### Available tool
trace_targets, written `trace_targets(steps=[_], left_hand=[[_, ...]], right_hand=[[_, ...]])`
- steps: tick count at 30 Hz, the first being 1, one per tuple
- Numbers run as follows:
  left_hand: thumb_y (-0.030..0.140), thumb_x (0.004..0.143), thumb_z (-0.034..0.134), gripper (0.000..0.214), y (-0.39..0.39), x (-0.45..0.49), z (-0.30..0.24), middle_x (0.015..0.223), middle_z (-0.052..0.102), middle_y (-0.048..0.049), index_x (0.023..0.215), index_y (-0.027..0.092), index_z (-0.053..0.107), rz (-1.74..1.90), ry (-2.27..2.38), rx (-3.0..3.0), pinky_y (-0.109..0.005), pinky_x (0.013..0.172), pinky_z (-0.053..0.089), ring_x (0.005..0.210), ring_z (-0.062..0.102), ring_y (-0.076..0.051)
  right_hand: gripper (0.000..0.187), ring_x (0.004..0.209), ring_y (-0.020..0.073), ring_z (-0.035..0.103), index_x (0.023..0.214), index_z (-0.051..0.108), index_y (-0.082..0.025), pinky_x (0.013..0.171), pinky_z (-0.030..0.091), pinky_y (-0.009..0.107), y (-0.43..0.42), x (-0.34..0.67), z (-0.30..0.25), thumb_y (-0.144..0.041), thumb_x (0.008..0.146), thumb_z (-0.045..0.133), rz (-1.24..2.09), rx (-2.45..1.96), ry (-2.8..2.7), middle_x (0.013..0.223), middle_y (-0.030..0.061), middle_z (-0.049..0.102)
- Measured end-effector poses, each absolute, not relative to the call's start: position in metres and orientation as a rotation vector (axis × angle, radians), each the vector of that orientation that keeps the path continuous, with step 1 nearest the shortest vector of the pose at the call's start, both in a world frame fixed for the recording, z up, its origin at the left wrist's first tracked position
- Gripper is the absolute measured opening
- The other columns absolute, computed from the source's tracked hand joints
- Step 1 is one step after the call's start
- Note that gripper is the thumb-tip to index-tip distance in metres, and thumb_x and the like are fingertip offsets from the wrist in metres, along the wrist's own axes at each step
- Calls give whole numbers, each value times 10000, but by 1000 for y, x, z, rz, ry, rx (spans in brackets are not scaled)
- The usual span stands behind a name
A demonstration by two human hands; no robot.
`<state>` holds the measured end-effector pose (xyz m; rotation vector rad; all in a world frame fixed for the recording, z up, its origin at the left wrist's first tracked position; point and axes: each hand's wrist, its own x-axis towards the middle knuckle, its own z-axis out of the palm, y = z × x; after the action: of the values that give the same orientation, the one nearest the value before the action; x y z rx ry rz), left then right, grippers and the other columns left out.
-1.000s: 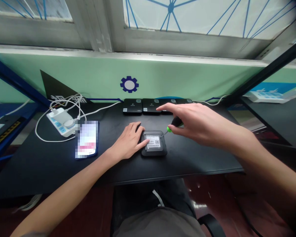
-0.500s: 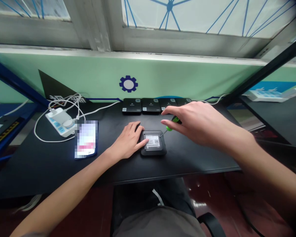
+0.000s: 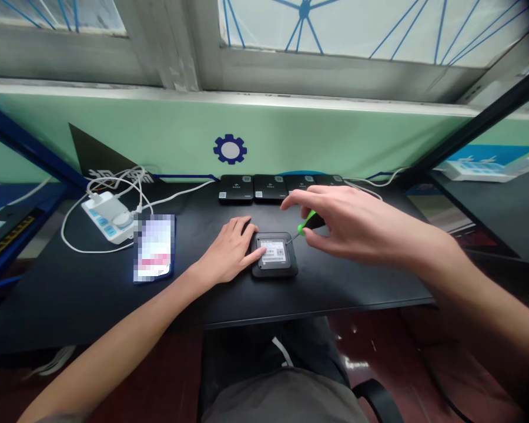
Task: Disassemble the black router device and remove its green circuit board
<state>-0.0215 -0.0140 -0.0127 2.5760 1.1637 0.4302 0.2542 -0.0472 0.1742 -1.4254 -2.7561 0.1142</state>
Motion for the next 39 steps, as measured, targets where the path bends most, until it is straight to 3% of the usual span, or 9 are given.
trace_targets(steps=[4,7,11,16,19,22,25,34,39], left_hand=[[630,1193,510,501,-14,-22,-12,1720,502,-220,1464,215,579,410,1168,2584,-634,1341,433,1626,456,-415],[640,1192,503,501,-14,-22,-12,1722,504,-216,1462,225,579,422,1165,2575,-641,1337,437,1626,459,-414],[638,1192,498,496,-14,-22,-11,1722,507,-210,1466,231,574,416,1169,2573,-647,1337,438,1629,459,-416],[642,1189,509,505,-14,-22,-11,1734,495,-214,1469,227,574,401,1176,2575,-651,1341,436,1637,450,-422],[640,1192,508,511,-14,-22,-11,1739,486,-219,1475,219,568,386,1179,2581,-651,1341,438,1637,448,-424],[639,1191,505,498,-14,-22,-10,1733,494,-212,1465,228,569,399,1172,2574,-654,1333,447,1630,456,-421],[642,1188,507,492,-14,-22,-10,1726,503,-203,1457,236,574,413,1169,2565,-654,1332,450,1628,459,-418],[632,1189,519,521,-14,-21,-10,1731,489,-225,1475,201,581,383,1177,2572,-640,1344,434,1632,451,-427],[628,1186,530,518,-14,-21,-10,1732,492,-222,1472,200,592,395,1174,2551,-649,1346,429,1636,448,-430]], right_hand=[[435,876,327,785,1450,724,-216,696,454,380,-47,249,172,-495,1156,567,-135,-1651,-2714,997,125,840],[371,785,322,770,1382,788,-229,659,419,375,-44,249,171,-448,1152,596,-200,-1726,-2705,863,106,827],[317,802,283,778,1372,788,-241,705,455,367,-41,252,171,-346,1092,681,-99,-1605,-2722,956,90,865],[441,895,250,799,1396,756,-241,777,511,350,-42,253,171,-209,957,766,16,-1456,-2738,1125,60,879],[370,941,294,810,1383,762,-203,776,516,381,-44,250,172,-330,1037,733,-31,-1498,-2744,1127,102,880],[401,838,335,795,1340,787,-186,701,478,402,-44,248,171,-487,1141,614,-161,-1631,-2736,922,123,851],[359,750,327,768,1255,818,-207,644,418,391,-41,247,170,-451,1170,568,-231,-1722,-2720,826,110,817],[330,812,270,763,1379,779,-230,715,425,364,-41,247,171,-300,1070,685,-47,-1578,-2699,1014,94,865],[392,1031,284,778,1381,744,-251,869,505,373,-39,254,168,-241,990,753,121,-1427,-2682,1209,80,838]])
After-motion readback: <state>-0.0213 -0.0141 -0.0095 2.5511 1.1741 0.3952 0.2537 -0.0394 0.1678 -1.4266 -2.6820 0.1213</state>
